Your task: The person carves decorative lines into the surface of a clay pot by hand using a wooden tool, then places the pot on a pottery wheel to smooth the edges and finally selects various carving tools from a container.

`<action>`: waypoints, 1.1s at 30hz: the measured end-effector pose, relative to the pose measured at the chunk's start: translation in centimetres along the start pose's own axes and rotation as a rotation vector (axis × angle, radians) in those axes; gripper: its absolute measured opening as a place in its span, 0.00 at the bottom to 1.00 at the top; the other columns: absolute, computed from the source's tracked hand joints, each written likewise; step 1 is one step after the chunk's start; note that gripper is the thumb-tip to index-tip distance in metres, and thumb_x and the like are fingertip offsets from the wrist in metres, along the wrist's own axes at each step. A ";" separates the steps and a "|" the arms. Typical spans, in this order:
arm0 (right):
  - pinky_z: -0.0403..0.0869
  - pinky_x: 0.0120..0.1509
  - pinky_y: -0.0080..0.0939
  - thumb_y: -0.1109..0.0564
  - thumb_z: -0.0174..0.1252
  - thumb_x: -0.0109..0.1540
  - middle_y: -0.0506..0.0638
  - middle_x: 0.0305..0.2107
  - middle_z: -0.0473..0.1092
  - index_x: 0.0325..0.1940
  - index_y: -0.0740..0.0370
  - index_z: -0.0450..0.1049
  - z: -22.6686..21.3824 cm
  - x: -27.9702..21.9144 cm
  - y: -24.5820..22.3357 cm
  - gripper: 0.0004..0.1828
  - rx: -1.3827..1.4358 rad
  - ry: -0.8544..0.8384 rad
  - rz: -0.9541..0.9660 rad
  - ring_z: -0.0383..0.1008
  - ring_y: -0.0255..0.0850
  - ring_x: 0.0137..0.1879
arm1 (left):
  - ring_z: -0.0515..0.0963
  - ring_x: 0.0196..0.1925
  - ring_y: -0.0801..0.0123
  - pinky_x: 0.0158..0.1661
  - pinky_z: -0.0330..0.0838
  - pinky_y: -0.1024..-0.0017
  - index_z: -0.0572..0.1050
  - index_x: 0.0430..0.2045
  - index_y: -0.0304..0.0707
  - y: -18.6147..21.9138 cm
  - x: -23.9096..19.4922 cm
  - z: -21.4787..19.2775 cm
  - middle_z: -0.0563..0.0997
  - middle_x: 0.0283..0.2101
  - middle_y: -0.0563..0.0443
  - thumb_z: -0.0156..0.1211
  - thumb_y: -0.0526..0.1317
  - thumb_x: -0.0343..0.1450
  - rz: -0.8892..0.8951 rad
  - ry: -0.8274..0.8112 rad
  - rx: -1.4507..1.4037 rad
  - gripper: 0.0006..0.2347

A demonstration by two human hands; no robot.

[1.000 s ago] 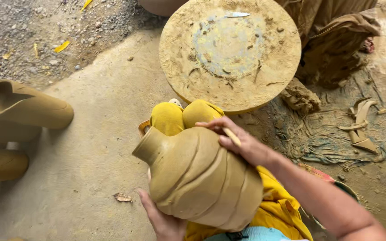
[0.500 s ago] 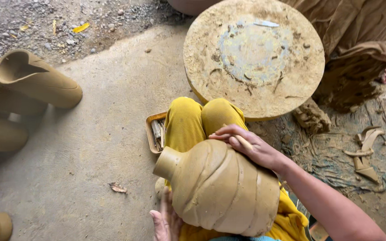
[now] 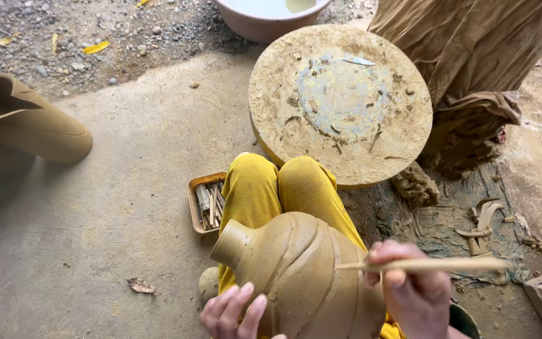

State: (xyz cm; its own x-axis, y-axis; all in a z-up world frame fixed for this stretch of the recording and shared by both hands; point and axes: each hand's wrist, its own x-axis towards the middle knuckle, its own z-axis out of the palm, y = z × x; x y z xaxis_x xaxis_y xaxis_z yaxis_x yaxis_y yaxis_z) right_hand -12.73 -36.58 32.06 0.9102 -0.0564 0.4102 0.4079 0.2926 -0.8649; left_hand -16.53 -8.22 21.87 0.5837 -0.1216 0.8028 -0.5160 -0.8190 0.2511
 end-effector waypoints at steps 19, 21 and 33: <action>0.70 0.44 0.38 0.55 0.52 0.74 0.51 0.41 0.69 0.50 0.66 0.69 2.3 1.1 0.3 0.10 -0.431 -0.112 -0.318 0.65 0.34 0.35 | 0.71 0.61 0.49 0.63 0.65 0.51 0.74 0.55 0.42 2.8 3.0 0.4 0.72 0.60 0.40 0.50 0.61 0.75 -0.128 0.038 -0.196 0.25; 0.69 0.43 0.37 0.54 0.52 0.74 0.49 0.39 0.69 0.51 0.65 0.70 2.0 0.9 0.1 0.10 -0.367 -0.092 -0.288 0.65 0.32 0.34 | 0.70 0.62 0.48 0.63 0.64 0.51 0.74 0.56 0.41 2.8 3.0 0.0 0.71 0.60 0.40 0.49 0.61 0.76 -0.152 -0.010 -0.190 0.25; 0.65 0.34 0.30 0.55 0.53 0.73 0.46 0.33 0.69 0.51 0.63 0.71 -0.1 -1.4 0.2 0.08 -0.204 0.016 -0.045 0.63 0.30 0.33 | 0.67 0.65 0.48 0.66 0.61 0.52 0.73 0.57 0.41 3.0 3.7 -0.8 0.70 0.63 0.41 0.48 0.61 0.76 -0.183 -0.072 -0.187 0.25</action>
State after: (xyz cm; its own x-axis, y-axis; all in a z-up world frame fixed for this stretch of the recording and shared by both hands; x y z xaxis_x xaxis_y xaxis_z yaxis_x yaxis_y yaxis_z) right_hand -13.87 -36.58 31.29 0.8911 -0.0803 0.4466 0.4527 0.0903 -0.8871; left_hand -16.44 -10.68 26.08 0.7177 -0.0265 0.6959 -0.5010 -0.7137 0.4895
